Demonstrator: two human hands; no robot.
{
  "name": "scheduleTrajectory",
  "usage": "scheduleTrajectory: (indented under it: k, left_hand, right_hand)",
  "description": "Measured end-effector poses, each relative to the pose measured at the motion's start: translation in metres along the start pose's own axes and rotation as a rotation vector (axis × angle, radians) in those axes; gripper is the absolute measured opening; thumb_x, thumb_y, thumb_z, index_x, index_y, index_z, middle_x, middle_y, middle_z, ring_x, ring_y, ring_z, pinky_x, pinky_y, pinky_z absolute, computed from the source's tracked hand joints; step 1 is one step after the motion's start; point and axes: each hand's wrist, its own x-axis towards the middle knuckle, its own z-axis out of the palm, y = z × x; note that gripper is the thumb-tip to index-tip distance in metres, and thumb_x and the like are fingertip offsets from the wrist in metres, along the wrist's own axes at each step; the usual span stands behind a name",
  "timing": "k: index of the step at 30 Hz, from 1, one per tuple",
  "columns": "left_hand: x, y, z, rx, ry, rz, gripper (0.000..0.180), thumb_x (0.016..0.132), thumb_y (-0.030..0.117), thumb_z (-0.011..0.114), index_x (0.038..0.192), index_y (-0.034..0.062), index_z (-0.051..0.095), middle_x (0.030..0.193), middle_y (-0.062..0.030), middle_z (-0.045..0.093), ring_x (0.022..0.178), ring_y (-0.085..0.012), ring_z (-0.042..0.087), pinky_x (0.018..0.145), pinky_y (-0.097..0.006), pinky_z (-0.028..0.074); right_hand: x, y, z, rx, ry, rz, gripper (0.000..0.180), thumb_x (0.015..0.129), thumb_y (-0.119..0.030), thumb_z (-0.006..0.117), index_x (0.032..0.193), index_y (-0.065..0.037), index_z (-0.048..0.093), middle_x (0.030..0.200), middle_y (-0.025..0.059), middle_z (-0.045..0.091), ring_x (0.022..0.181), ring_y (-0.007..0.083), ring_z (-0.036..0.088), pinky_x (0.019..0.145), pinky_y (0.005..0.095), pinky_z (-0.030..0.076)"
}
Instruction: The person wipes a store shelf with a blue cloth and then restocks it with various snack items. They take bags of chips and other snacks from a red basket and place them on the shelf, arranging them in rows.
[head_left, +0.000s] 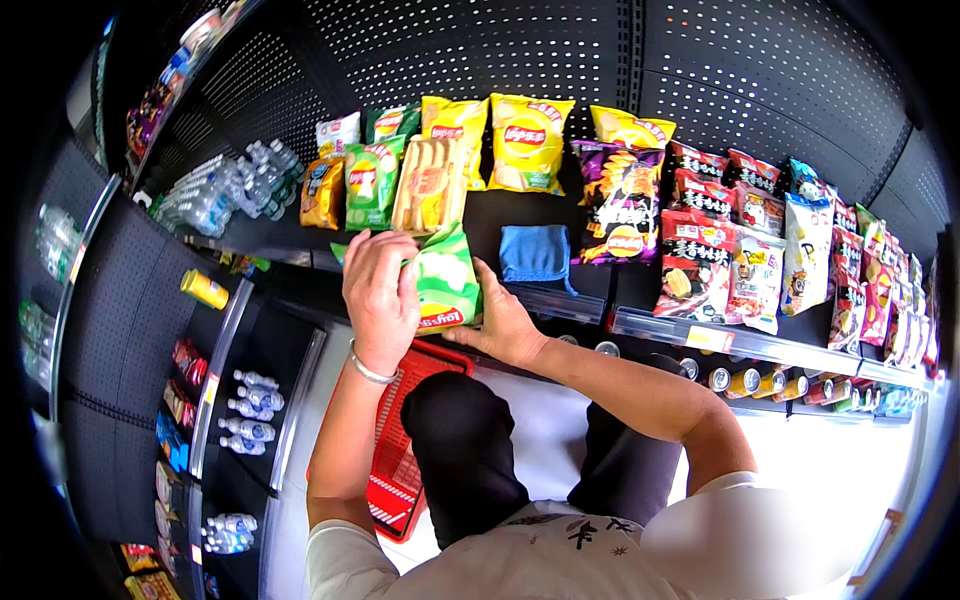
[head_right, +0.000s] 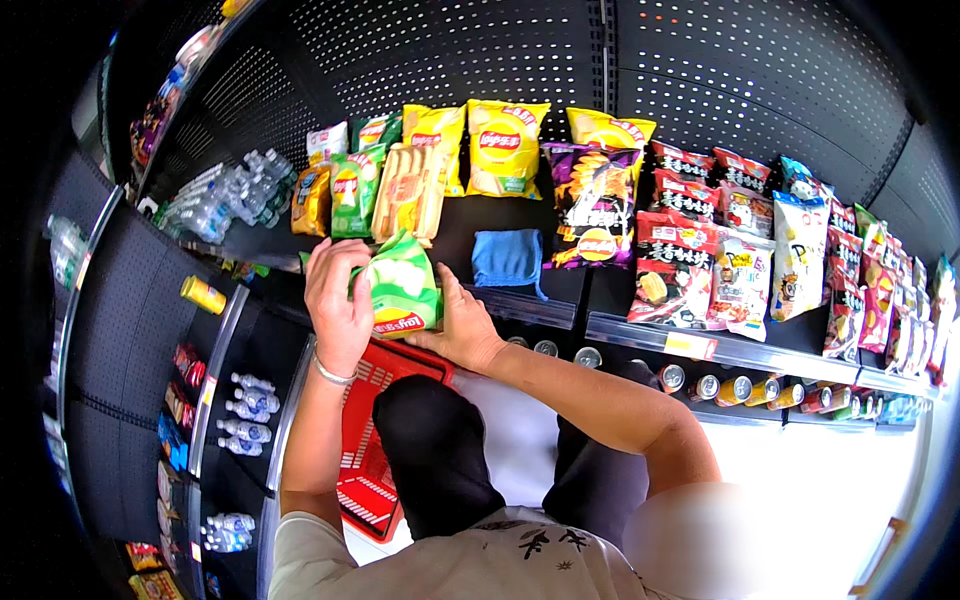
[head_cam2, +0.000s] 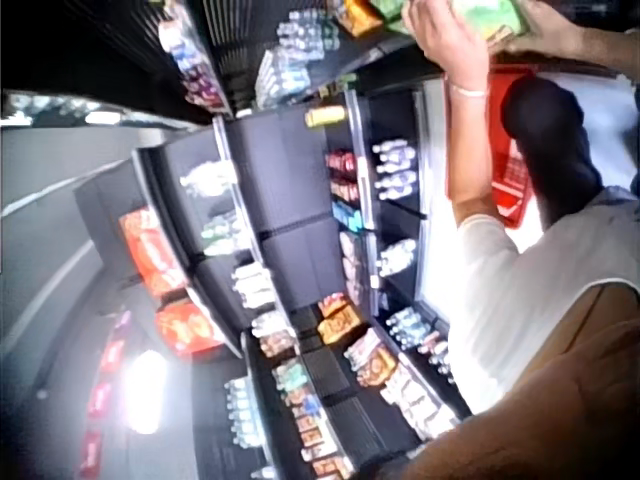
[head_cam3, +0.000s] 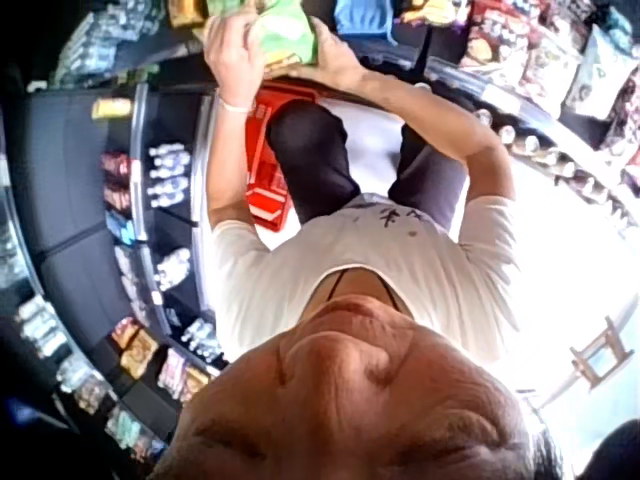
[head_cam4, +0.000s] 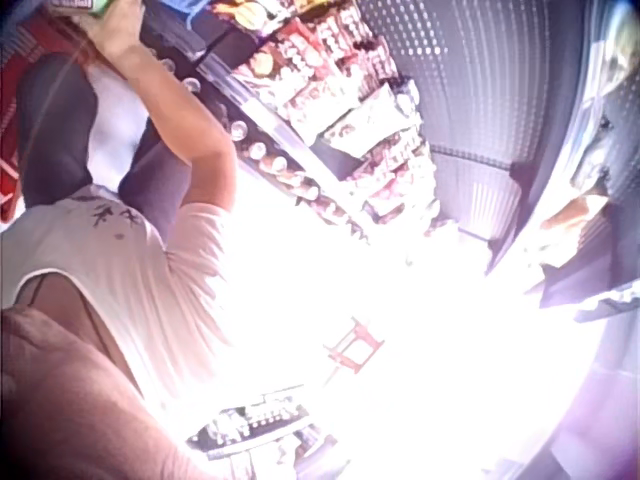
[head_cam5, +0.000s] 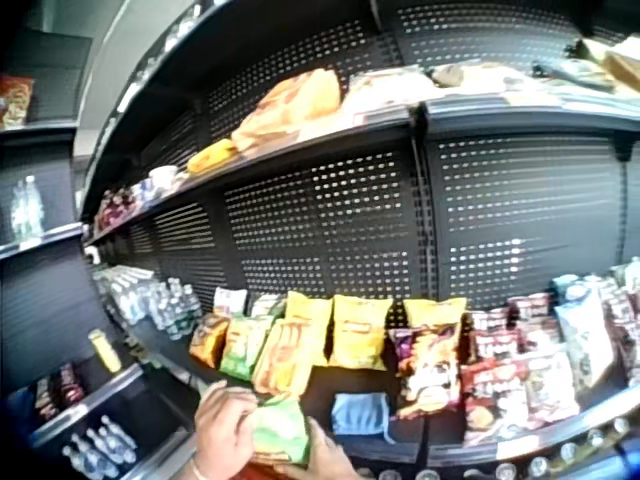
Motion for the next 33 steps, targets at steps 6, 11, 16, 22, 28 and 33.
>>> scheduleTrajectory:
  k: [6,11,16,22,28,33]
  left_hand:
    - [0.031,0.001,0.042,0.028,0.269,-0.092,0.042,0.086,0.012,0.068,0.123,-0.0012,0.054,0.121,-0.0194,0.059,0.117,-0.0372,0.054,0.103,-0.048,0.039]
    - [-0.008,-0.039,0.092,-0.844,-0.035,-0.657,0.056,0.096,0.032,0.066,0.134,-0.0053,0.047,0.121,-0.0122,0.058,0.107,-0.0171,0.054,0.094,-0.033,0.045]
    - [-0.033,-0.061,0.111,-0.954,0.036,-0.903,0.036,0.098,0.032,0.064,0.113,-0.0015,0.065,0.101,-0.0025,0.068,0.087,-0.0077,0.060,0.077,-0.026,0.050]
    - [-0.027,-0.066,0.122,-0.901,0.137,-1.013,0.039,0.096,0.033,0.067,0.111,-0.0020,0.065,0.100,-0.0035,0.069,0.086,-0.0083,0.061,0.077,-0.027,0.051]
    - [-0.022,-0.075,0.135,-0.797,0.077,-0.897,0.034,0.097,0.029,0.067,0.106,-0.0027,0.067,0.096,-0.0025,0.069,0.084,-0.0068,0.058,0.075,-0.026,0.049]
    - [-0.011,-0.087,0.135,-0.838,0.047,-0.955,0.038,0.096,0.032,0.067,0.115,0.0002,0.065,0.102,-0.0049,0.070,0.084,-0.0099,0.064,0.075,-0.027,0.053]
  right_hand:
    - [0.018,0.021,-0.036,0.229,0.298,0.001,0.082,0.080,-0.029,0.082,0.137,0.008,0.035,0.109,0.0261,0.066,0.102,0.0350,0.067,0.087,0.0383,0.054]
    - [0.036,0.045,-0.052,0.490,0.199,-0.057,0.075,0.084,-0.038,0.079,0.129,0.011,0.044,0.111,0.0238,0.066,0.104,0.0265,0.066,0.090,0.0359,0.052]
    - [0.033,0.041,-0.073,0.508,0.106,0.042,0.077,0.099,-0.060,0.046,0.137,0.008,0.045,0.120,0.0257,0.062,0.114,0.0287,0.060,0.100,0.0358,0.045]
    - [0.030,0.086,-0.082,-0.440,0.009,-0.024,0.061,0.100,-0.052,0.042,0.130,0.000,0.056,0.137,0.0212,0.055,0.130,0.0365,0.050,0.106,0.0461,0.041]
    - [0.017,0.096,-0.084,-0.703,-0.047,-0.076,0.057,0.096,-0.051,0.051,0.116,0.001,0.065,0.126,0.0168,0.061,0.123,0.0350,0.053,0.102,0.0469,0.045]
    - [0.007,0.053,-0.098,-0.821,-0.175,0.097,0.044,0.092,-0.044,0.060,0.101,-0.002,0.070,0.112,0.0153,0.067,0.110,0.0336,0.061,0.091,0.0442,0.052]
